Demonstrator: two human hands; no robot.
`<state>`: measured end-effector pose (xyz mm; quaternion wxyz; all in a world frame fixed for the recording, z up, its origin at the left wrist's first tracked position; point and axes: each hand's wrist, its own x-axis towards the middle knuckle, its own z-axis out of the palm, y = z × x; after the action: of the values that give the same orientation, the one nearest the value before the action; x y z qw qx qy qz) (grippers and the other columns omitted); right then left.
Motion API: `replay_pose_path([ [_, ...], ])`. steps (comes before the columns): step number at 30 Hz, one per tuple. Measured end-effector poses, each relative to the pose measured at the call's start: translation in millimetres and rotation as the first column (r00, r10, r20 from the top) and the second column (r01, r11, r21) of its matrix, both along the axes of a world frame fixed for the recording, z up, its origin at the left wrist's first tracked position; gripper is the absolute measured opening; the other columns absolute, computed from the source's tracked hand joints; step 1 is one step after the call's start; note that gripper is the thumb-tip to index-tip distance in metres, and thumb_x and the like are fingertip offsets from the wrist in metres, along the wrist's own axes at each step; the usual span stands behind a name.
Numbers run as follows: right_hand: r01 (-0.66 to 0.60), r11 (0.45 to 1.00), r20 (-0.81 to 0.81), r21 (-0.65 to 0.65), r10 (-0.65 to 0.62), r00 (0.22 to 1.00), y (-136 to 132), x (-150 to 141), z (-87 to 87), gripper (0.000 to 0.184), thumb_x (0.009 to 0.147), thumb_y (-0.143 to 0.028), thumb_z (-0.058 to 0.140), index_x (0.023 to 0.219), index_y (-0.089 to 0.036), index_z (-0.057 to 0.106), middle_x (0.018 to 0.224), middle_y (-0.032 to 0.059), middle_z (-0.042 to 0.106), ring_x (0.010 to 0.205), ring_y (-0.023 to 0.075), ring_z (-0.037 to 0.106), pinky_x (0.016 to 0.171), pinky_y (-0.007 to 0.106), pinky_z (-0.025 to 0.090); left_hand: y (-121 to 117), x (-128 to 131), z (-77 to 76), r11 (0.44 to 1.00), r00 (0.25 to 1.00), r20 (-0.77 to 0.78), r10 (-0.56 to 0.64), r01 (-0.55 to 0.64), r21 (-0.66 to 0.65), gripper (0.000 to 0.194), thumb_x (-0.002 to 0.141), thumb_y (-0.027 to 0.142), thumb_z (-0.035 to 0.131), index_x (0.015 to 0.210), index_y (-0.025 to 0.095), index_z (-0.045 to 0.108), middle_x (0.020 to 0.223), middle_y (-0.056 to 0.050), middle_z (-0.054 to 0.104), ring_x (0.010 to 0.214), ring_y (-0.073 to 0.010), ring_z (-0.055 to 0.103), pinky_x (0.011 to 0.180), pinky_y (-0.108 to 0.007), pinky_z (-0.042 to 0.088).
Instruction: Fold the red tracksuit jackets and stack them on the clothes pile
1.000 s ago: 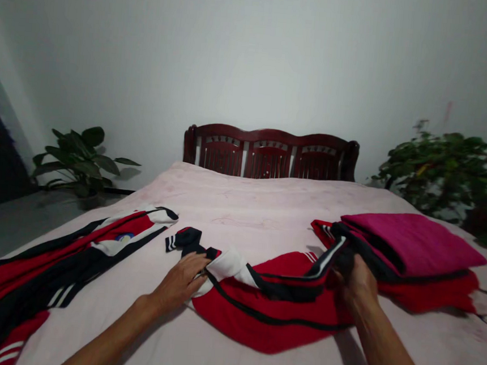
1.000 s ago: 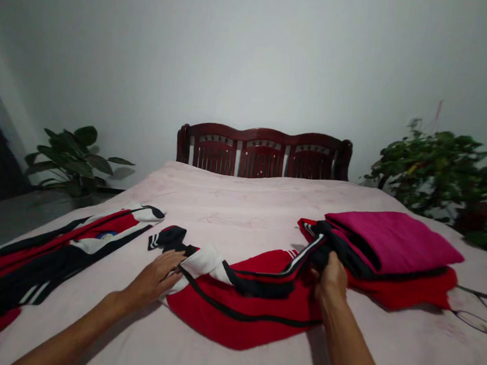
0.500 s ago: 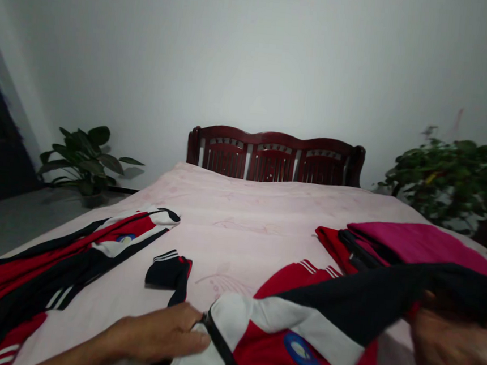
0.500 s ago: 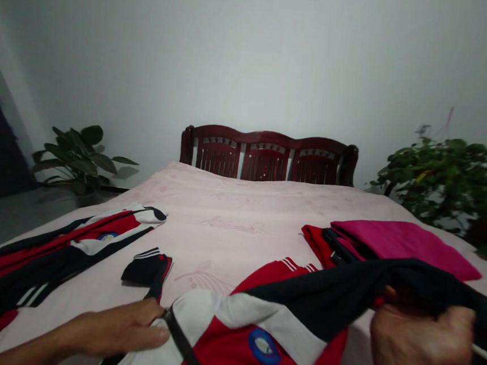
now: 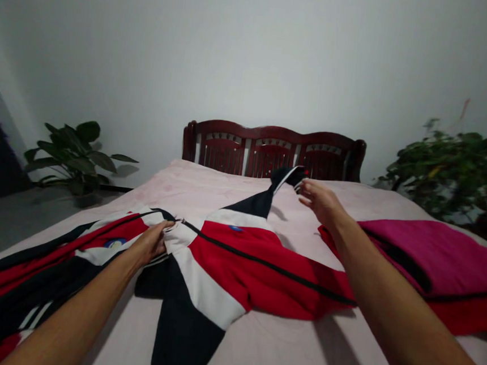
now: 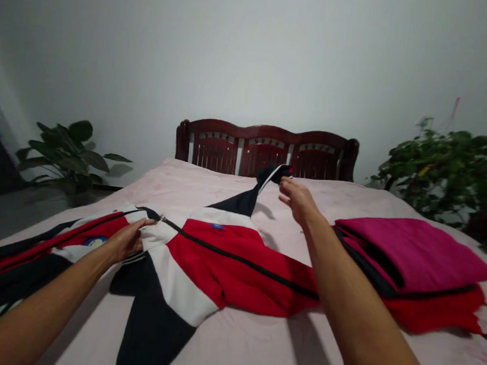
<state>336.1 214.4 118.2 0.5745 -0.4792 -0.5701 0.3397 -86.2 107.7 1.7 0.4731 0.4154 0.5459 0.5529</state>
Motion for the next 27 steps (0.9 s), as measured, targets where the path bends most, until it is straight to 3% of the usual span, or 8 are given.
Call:
replay_pose_path([
  [4, 0.056, 0.995, 0.235, -0.080, -0.036, 0.971, -40, 28, -89.6, 0.028, 0.068, -0.019, 0.064, 0.096, -0.017, 0.071, 0.106, 0.0092, 0.074, 0.100, 0.0231, 0.066, 0.101, 0.042, 0.046, -18, -15, -32.9, 0.991, 0.993, -0.114, 0.011, -0.026, -0.134, 0.056, 0.084, 0.048, 0.064, 0.125, 0.011, 0.057, 0.104, -0.014, 0.074, 0.093, -0.0271, 0.073, 0.086, -0.038, 0.057],
  [7, 0.181, 0.983, 0.514, 0.042, -0.177, 0.839, -84, 62, -137.3, 0.036, 0.074, -0.031, 0.061, 0.107, -0.019, 0.072, 0.119, 0.0104, 0.072, 0.114, 0.0279, 0.062, 0.108, 0.046, 0.041, -47, -22, -48.0, 0.993, 0.926, -0.361, -0.109, 0.088, -0.075, 0.080, 0.080, 0.047, 0.068, 0.149, 0.017, 0.038, 0.125, -0.015, 0.068, 0.121, -0.0303, 0.063, 0.105, -0.043, 0.048],
  [12, 0.333, 0.920, 0.607, 0.206, -0.387, 0.694, -136, 92, -165.9, 0.050, 0.077, -0.042, 0.055, 0.120, -0.022, 0.066, 0.131, 0.0102, 0.065, 0.126, 0.0328, 0.054, 0.113, 0.052, 0.035, -95, -27, -59.0, 0.888, 0.511, -0.775, -0.374, 0.438, -0.140, 0.095, 0.066, 0.015, 0.067, 0.154, 0.030, 0.034, 0.149, -0.011, 0.053, 0.139, -0.0329, 0.047, 0.117, -0.052, 0.034],
  [16, 0.382, 0.921, 0.444, 0.079, -0.376, 0.813, -139, 91, -178.6, 0.075, 0.062, -0.036, 0.066, 0.135, -0.021, 0.055, 0.145, 0.0135, 0.053, 0.135, 0.0346, 0.046, 0.116, 0.052, 0.032, -108, -13, -73.5, 0.903, 0.364, -0.908, -0.206, 0.429, -0.033, 0.072, 0.072, 0.013, 0.060, 0.141, 0.028, 0.050, 0.142, -0.009, 0.060, 0.133, -0.0307, 0.053, 0.121, -0.060, 0.019],
  [19, 0.413, 0.901, 0.141, -0.135, -0.395, 0.908, -135, 92, -186.6, 0.078, 0.058, -0.033, 0.074, 0.133, -0.027, 0.053, 0.137, 0.0098, 0.060, 0.128, 0.0330, 0.054, 0.108, 0.054, 0.042, -104, 2, -75.5, 0.931, 0.410, -0.911, -0.049, 0.350, 0.108, 0.030, 0.083, 0.022, 0.054, 0.111, 0.023, 0.065, 0.115, -0.009, 0.072, 0.113, -0.0292, 0.064, 0.114, -0.057, 0.034],
  [21, 0.291, 0.922, -0.035, -0.256, -0.310, 0.950, -137, 97, -189.4, 0.069, 0.060, -0.037, 0.079, 0.125, -0.028, 0.058, 0.121, 0.0076, 0.069, 0.114, 0.0325, 0.063, 0.099, 0.056, 0.049, -103, 6, -64.9, 0.953, 0.501, -0.865, -0.036, 0.278, 0.121, 0.018, 0.085, 0.027, 0.052, 0.098, 0.023, 0.064, 0.101, -0.006, 0.074, 0.102, -0.0282, 0.066, 0.099, -0.048, 0.049],
  [24, 0.109, 0.936, -0.107, -0.333, -0.153, 0.982, -144, 104, -188.7, 0.062, 0.058, -0.042, 0.085, 0.113, -0.021, 0.066, 0.101, 0.0084, 0.074, 0.099, 0.0312, 0.068, 0.091, 0.051, 0.053, -107, 1, -31.3, 0.978, 0.688, -0.723, -0.058, 0.184, 0.097, 0.019, 0.082, 0.030, 0.052, 0.095, 0.023, 0.063, 0.091, -0.002, 0.073, 0.090, -0.0248, 0.068, 0.083, -0.037, 0.055],
  [27, 0.174, 0.928, -0.013, -0.329, -0.189, 0.982, -148, 101, -180.6, 0.055, 0.055, -0.040, 0.088, 0.102, -0.018, 0.070, 0.092, 0.0094, 0.075, 0.087, 0.0291, 0.069, 0.082, 0.046, 0.056, -111, -3, 11.1, 0.994, 0.902, -0.431, -0.006, 0.054, 0.098, 0.024, 0.077, 0.033, 0.059, 0.097, 0.020, 0.064, 0.086, 0.000, 0.073, 0.082, -0.0224, 0.069, 0.076, -0.033, 0.057],
])
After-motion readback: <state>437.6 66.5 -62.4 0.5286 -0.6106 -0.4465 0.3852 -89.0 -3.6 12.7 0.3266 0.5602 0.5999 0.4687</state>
